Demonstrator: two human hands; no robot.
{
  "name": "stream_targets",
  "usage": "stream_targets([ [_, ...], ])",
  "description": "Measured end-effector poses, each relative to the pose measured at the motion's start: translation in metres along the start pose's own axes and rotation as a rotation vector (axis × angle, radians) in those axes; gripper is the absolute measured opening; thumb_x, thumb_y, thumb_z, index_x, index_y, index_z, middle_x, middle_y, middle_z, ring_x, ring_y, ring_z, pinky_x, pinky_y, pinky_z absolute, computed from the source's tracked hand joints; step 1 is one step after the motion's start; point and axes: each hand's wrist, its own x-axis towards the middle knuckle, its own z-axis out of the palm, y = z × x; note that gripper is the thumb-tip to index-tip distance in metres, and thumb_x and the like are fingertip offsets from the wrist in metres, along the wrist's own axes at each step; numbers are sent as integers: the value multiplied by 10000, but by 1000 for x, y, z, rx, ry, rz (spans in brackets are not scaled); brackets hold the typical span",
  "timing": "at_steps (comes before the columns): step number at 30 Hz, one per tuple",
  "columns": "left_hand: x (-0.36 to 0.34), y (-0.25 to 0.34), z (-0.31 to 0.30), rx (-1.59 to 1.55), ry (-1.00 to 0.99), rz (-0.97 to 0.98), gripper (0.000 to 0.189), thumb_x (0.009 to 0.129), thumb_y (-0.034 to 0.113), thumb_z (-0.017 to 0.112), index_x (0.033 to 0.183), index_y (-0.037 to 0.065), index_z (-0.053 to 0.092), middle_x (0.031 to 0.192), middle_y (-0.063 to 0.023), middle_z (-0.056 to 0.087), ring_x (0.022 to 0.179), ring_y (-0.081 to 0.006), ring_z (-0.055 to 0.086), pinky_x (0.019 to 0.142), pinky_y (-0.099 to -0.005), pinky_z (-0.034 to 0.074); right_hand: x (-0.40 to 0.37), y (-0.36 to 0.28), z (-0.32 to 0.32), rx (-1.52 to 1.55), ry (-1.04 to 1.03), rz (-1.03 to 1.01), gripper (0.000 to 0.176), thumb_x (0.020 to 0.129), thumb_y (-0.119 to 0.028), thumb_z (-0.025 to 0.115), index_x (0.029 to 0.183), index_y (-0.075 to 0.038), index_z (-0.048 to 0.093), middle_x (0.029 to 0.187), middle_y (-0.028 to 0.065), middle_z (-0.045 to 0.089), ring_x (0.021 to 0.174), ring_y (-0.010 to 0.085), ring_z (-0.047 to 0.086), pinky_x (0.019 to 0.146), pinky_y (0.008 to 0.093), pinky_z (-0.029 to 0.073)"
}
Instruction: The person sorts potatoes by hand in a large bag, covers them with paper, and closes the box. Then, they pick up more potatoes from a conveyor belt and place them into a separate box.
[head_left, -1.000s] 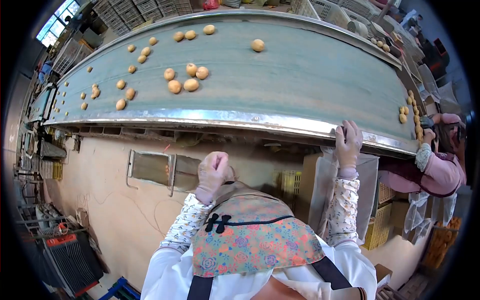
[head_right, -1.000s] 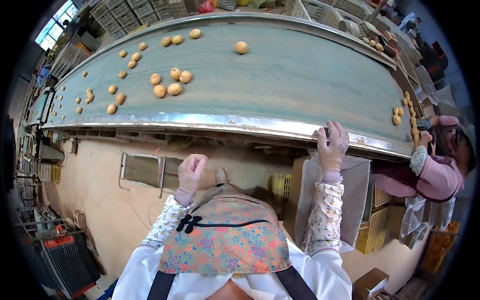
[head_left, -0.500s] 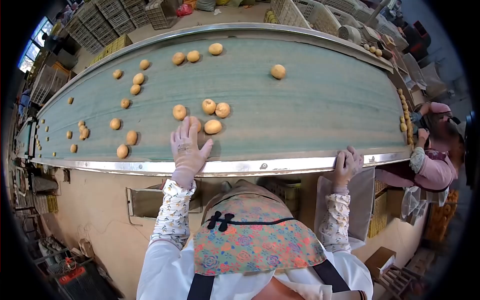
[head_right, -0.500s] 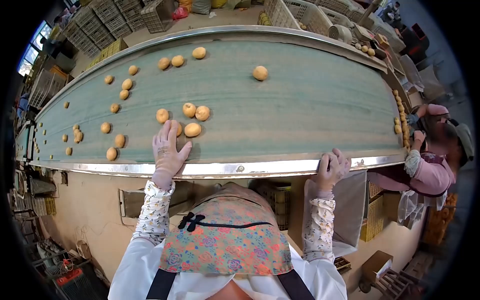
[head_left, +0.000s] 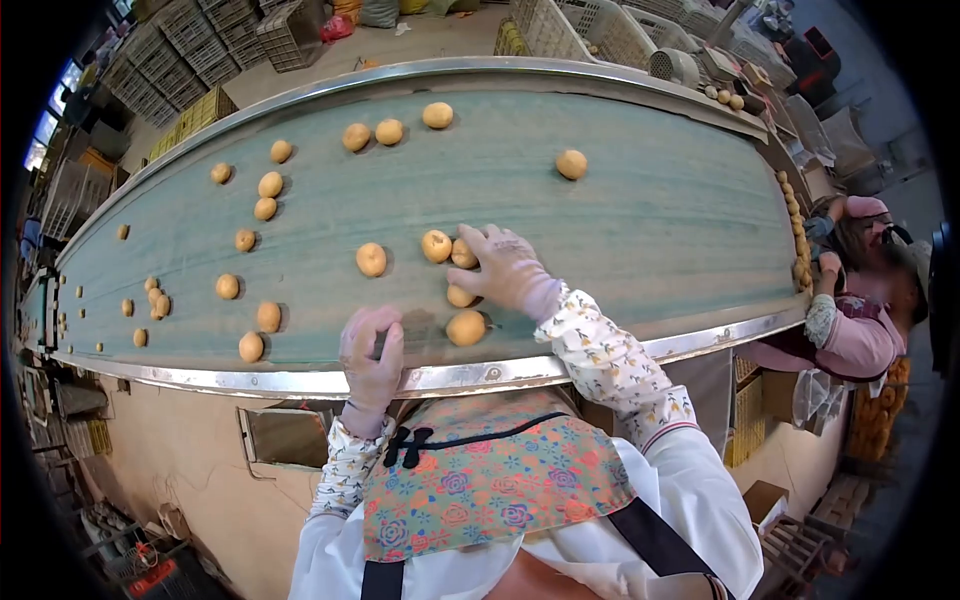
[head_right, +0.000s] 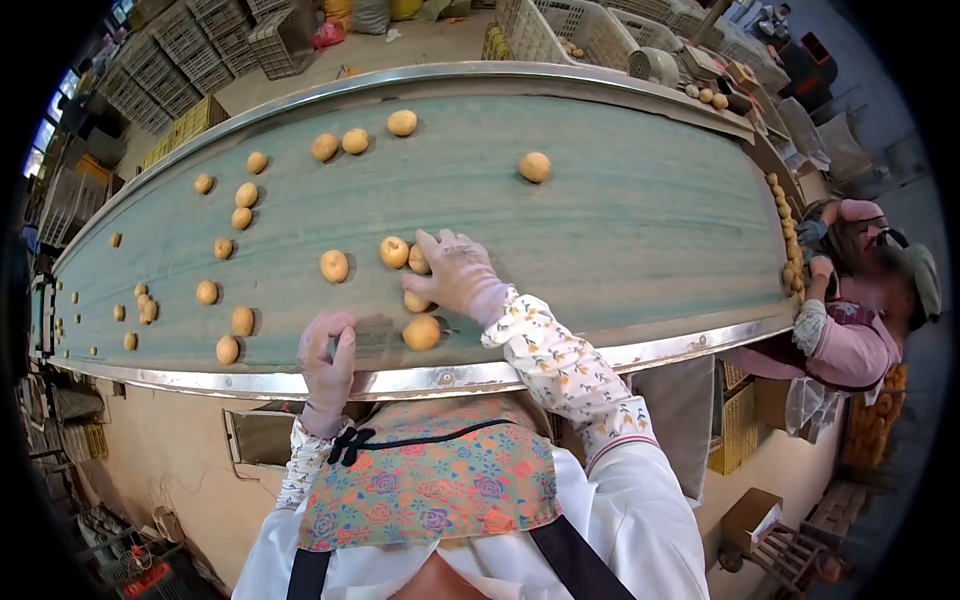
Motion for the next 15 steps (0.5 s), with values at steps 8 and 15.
stream_targets([
  [8,52,-14,-19,-17,-238,-92,488,789,134,701,1256,81,568,1134,-112,635,1015,-307,596,909,-417,463,34,22,-12,465,46,75,447,765,-310,723,1097,-24,632,1032,154,625,984,280,593,862,356,482],
  [15,138,-16,59,465,-768,307,506,756,361,739,1157,93,585,1169,-97,619,1115,-285,561,1037,-425,347,33,8,-12,1427,-7,254,441,924,-224,631,1303,-32,513,1031,30,586,885,93,570,732,229,487],
])
